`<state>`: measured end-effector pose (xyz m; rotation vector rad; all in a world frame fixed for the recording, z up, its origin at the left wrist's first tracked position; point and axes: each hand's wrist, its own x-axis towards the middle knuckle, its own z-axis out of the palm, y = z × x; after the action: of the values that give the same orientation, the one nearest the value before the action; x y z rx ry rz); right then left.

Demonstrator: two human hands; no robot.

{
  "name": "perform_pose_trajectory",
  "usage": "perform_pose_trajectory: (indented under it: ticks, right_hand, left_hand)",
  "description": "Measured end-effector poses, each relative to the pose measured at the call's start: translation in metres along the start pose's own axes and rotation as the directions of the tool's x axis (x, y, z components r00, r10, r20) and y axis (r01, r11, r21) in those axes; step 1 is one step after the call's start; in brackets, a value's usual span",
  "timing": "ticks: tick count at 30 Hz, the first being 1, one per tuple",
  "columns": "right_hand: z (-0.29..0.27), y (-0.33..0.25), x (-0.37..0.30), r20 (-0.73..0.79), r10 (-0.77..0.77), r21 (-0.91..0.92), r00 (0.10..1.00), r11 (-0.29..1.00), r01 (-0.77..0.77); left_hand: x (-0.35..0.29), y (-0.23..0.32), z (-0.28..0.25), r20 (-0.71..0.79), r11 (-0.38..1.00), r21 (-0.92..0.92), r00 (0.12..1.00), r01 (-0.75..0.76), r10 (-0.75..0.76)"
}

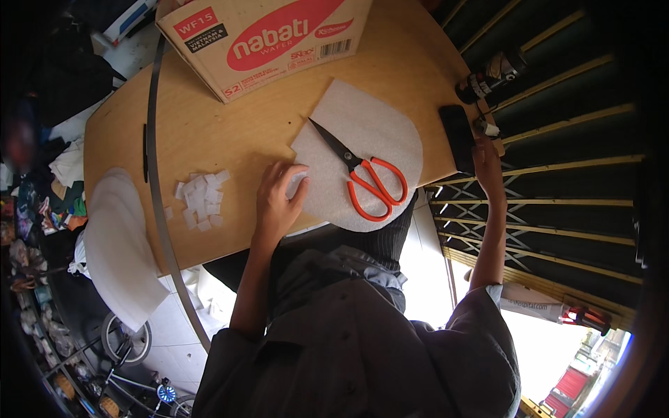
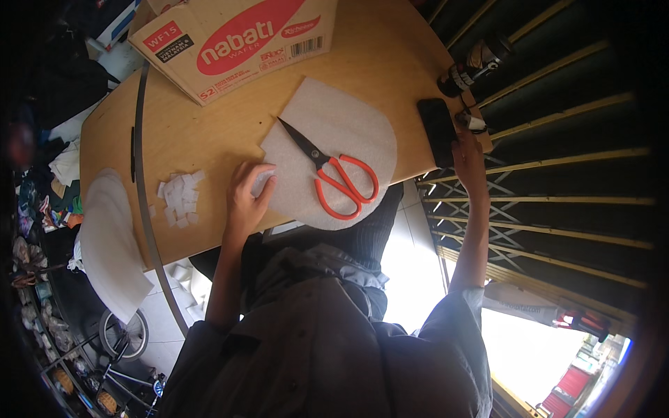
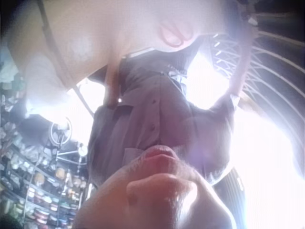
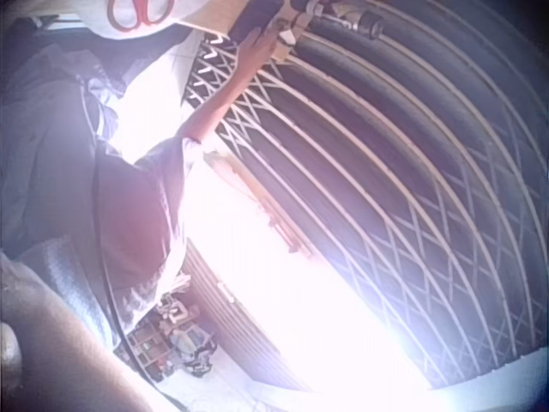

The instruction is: The person uses shears to cut small pieces off a larger sheet of foam and places the small pieces on the table.

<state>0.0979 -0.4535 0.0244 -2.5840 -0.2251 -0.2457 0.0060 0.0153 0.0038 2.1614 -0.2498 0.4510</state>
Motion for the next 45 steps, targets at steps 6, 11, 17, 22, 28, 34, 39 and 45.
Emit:
perform_pose_trajectory:
  ticks: [6, 11, 17, 22, 28, 34, 39, 45]
  right_hand:
    - [0.004, 0.008, 0.032, -0.008, -0.102, -0.119, 0.995, 0.988, 0.100]
    - [0.014, 0.000, 0.058, 0.071, -0.073, -0.133, 0.995, 0.988, 0.082]
    - [0.013, -0.003, 0.072, 0.167, -0.055, -0.278, 0.984, 0.955, 0.100]
    - [0.007, 0.007, 0.054, 0.131, -0.135, -0.217, 0.982, 0.963, 0.161]
    - [-0.009, 0.005, 0.037, 0.181, -0.019, -0.085, 0.983, 0.996, 0.035]
    - [-0.002, -0.059, 0.020, -0.112, -0.111, -0.038, 0.987, 0.993, 0.108]
    - [0.037, -0.201, -0.028, 0.121, -0.171, 0.403, 0.978, 0.909, 0.109]
    - [0.047, -0.215, -0.044, 0.302, 0.050, 0.426, 0.952, 0.887, -0.182]
  left_hand:
    - [0.001, 0.002, 0.000, -0.010, 1.000, 0.002, 1.000, 0.002, -0.002]
    - [0.001, 0.003, -0.001, -0.006, 0.999, -0.024, 1.000, 0.021, -0.021]
    - [0.002, 0.003, -0.002, -0.016, 0.999, -0.035, 0.999, 0.027, -0.027]
    - [0.002, 0.002, -0.001, -0.018, 0.999, -0.043, 1.000, 0.024, -0.025]
    - [0.002, 0.001, -0.003, -0.026, 0.998, -0.059, 1.000, 0.011, -0.013]
    - [-0.001, 0.028, -0.011, -0.064, 0.969, -0.242, 0.996, 0.051, -0.069]
    - [-0.003, 0.052, -0.016, -0.041, 0.929, -0.355, 0.990, 0.109, -0.132]
    - [-0.018, 0.043, 0.001, -0.035, 0.852, -0.471, 0.961, 0.228, -0.276]
